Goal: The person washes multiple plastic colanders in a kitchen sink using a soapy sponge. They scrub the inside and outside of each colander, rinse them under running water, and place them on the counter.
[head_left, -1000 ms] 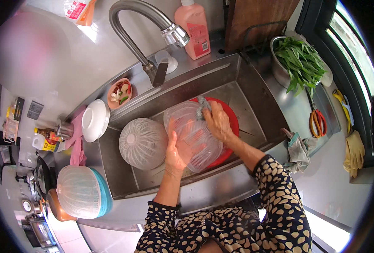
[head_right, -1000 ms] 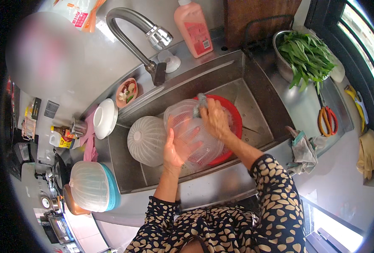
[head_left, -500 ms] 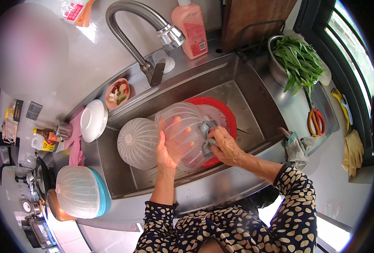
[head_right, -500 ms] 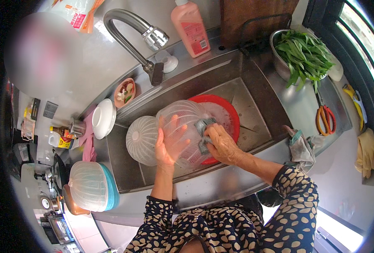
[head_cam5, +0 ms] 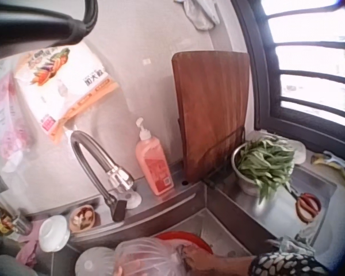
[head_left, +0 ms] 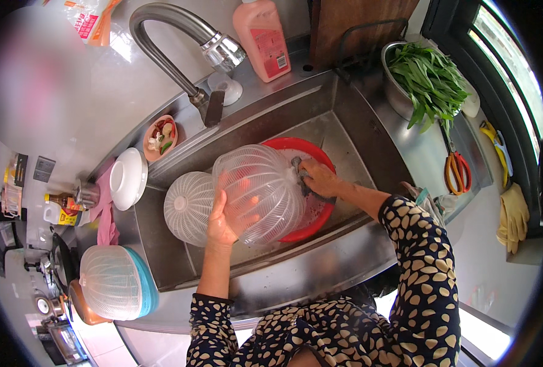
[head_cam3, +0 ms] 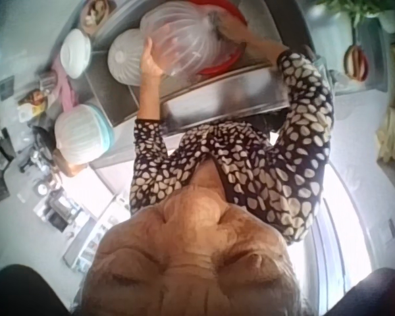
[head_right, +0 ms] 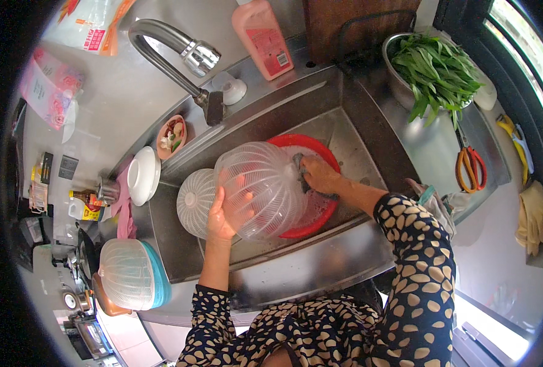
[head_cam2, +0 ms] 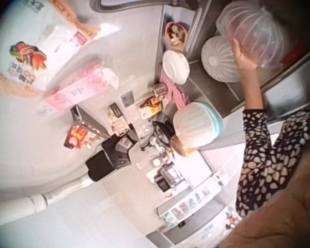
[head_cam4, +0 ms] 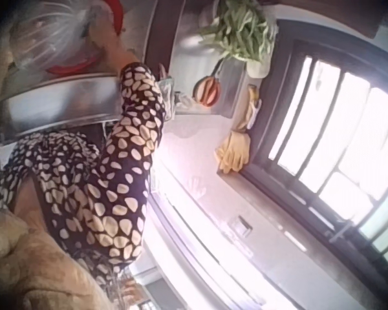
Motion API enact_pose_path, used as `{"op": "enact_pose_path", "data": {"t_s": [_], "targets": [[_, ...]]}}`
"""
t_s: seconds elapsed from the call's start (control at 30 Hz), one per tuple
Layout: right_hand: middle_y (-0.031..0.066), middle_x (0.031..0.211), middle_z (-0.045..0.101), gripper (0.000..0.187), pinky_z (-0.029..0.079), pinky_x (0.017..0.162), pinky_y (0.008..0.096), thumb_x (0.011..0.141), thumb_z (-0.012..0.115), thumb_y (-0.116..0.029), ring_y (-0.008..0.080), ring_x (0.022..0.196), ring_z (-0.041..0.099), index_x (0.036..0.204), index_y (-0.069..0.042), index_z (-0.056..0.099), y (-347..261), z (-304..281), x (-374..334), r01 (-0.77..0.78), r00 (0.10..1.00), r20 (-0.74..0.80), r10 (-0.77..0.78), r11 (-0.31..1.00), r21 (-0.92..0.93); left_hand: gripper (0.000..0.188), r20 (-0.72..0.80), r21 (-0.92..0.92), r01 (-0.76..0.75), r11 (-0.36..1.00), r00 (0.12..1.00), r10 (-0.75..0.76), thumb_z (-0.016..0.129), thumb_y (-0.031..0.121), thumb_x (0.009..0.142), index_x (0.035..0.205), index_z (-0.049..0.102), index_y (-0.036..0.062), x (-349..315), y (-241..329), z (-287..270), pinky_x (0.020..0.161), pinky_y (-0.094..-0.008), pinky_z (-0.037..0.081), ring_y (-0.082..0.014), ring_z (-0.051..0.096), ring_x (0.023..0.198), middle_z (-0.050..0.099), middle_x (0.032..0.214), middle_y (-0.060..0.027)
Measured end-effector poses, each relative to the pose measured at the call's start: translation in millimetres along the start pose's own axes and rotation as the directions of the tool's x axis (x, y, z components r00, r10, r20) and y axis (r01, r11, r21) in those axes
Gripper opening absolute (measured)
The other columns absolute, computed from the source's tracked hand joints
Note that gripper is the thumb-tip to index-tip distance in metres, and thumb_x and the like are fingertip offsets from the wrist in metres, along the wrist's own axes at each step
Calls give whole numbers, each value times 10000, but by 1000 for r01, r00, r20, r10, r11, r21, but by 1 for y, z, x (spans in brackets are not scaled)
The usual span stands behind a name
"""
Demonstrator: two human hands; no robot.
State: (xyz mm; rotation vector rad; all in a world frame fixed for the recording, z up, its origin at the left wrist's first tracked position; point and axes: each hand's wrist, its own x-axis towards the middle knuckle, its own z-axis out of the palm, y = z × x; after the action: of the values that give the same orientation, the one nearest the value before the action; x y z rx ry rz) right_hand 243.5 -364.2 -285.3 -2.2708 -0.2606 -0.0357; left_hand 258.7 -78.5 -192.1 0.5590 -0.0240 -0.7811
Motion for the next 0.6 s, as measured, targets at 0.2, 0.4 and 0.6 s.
{"op": "enact_pose_path", "data": {"t_s": [0.2,0.4,0.6], "targets": [[192,1140,525,399,409,933,433,798,499,-150,392,1130,445,1169,-4,495,27,33,15,190,982,105,-159,782,-593,437,-239,64,-95,993,965,107,444,325,939,1283,432,55,-21,16,-20,857,-501,498,-289,543,1082,512,1253,-125],[172,1179,547,404,415,914,419,723,588,-109,376,1061,523,1126,-77,569,30,-8,31,-81,790,566,234,956,-282,452,-315,-19,-118,993,943,106,517,304,908,1288,429,75,-29,15,-28,895,-483,474,-285,509,1115,513,1244,-115],[167,1057,581,282,437,854,407,739,570,-82,344,994,551,1017,-57,609,-65,-75,20,166,986,2,-167,983,72,452,-296,-29,-103,994,951,90,518,315,907,1278,442,68,-30,12,-31,893,-474,475,-282,517,1107,529,1226,-111]]}}
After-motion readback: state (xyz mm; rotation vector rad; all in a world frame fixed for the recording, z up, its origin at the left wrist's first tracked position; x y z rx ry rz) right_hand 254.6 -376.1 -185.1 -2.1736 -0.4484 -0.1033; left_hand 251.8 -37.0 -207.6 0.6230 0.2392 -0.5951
